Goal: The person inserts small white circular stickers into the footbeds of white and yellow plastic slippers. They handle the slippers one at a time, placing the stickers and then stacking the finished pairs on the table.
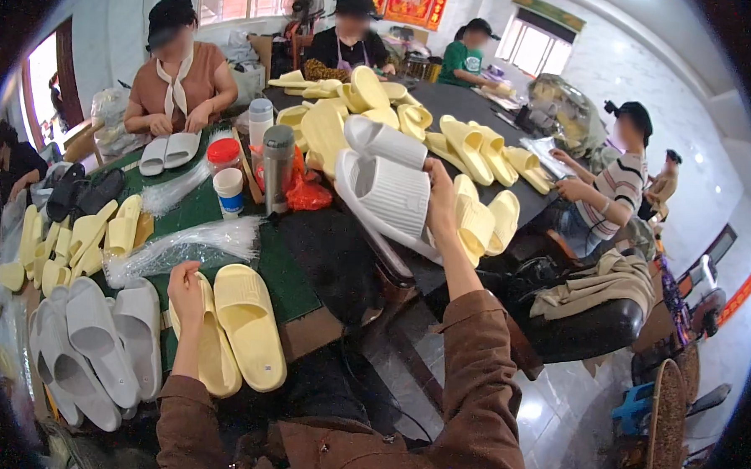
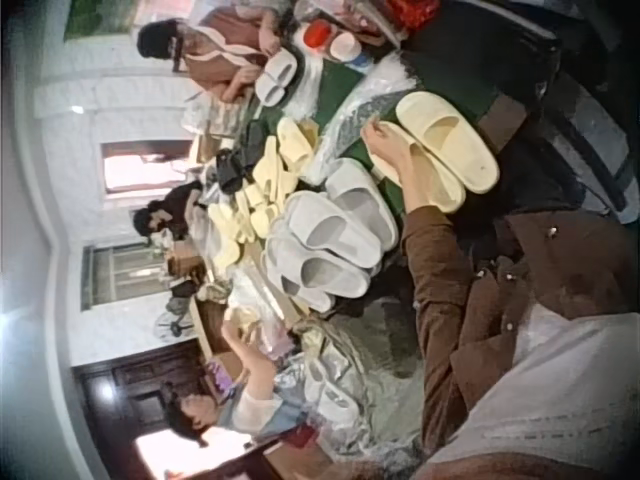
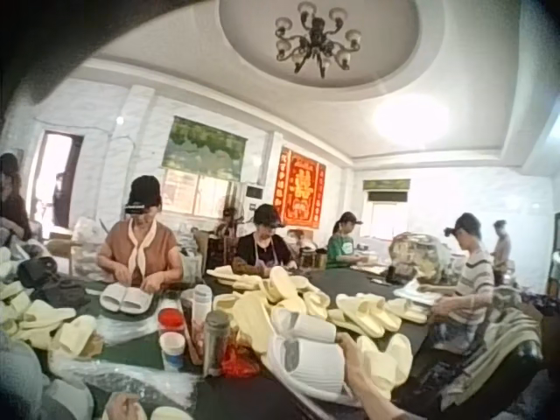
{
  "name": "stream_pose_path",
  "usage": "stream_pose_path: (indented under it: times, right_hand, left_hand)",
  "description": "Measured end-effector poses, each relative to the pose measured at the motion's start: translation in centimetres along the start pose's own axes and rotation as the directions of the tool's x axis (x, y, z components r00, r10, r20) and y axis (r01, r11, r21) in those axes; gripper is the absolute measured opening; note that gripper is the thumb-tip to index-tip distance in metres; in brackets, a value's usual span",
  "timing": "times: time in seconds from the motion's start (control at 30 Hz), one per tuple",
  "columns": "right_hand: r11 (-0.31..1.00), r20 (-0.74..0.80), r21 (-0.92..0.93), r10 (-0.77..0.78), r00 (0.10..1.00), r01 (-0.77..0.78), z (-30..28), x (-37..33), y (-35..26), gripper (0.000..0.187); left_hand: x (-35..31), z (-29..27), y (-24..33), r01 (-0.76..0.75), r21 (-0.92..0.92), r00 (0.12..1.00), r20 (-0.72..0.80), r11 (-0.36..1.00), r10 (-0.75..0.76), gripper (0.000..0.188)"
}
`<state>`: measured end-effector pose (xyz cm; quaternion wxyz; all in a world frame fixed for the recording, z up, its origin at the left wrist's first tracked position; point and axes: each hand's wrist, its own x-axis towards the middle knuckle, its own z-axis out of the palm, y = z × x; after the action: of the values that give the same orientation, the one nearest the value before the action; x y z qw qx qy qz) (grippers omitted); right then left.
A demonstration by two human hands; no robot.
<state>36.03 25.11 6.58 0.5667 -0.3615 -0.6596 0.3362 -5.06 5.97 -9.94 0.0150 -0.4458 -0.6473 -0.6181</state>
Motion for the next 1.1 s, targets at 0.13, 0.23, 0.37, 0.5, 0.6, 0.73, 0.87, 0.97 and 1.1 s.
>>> stream_pose_path:
  times: [0.13,0.23,0.37,0.5,0.6,0.73,0.87,0.97,1.1]
  right_hand:
    - [0.974,-0.032,0.218,0.067,0.997,-0.059,2.4,-1.9,-5.5,0.014]
    - [0.990,-0.008,0.034,-0.137,0.990,0.138,2.3,-3.9,-7.2,0.014]
    - [0.933,-0.003,-0.230,-0.286,0.958,0.277,2.2,-6.1,-8.8,0.017]
    - [0.939,-0.050,-0.201,-0.294,0.955,0.278,2.4,-8.3,-9.1,0.020]
    - [0.867,-0.080,-0.362,-0.395,0.915,0.343,1.9,-8.7,-8.4,0.011]
    - [0.936,-0.129,-0.291,-0.241,0.962,0.195,-1.4,-7.9,-2.7,0.022]
    - [0.829,-0.025,-0.535,-0.211,0.977,0.165,-1.3,-8.2,1.1,0.028]
    - [0.758,0.028,-0.648,-0.068,0.997,0.070,0.0,-8.4,1.7,0.026]
    - [0.765,0.044,-0.631,-0.127,0.991,0.126,0.9,-8.0,2.5,0.031]
  left_hand:
    - [0.5,-1.0,2.2,-0.149,0.044,0.987,-0.062,0.988,0.151,0.024]
    - [1.0,-1.3,6.0,-0.231,0.058,0.971,-0.058,0.971,0.234,0.025]
    - [-0.5,-4.4,10.9,-0.298,0.117,0.948,0.148,0.947,0.281,0.020]
    - [-6.2,-7.7,12.5,-0.146,0.264,0.937,0.347,0.953,0.047,0.030]
    - [-9.2,-8.2,13.6,-0.160,0.478,0.887,0.453,0.864,-0.086,0.043]
    - [-11.1,-5.9,11.3,-0.326,0.540,0.873,0.487,0.776,0.028,0.051]
    - [-11.7,-3.2,7.9,-0.277,0.575,0.917,0.398,0.770,0.033,0.055]
    - [-11.4,-2.8,8.3,-0.211,0.557,0.934,0.358,0.803,-0.003,0.055]
    - [-11.7,-3.1,8.2,-0.183,0.525,0.940,0.342,0.832,-0.009,0.057]
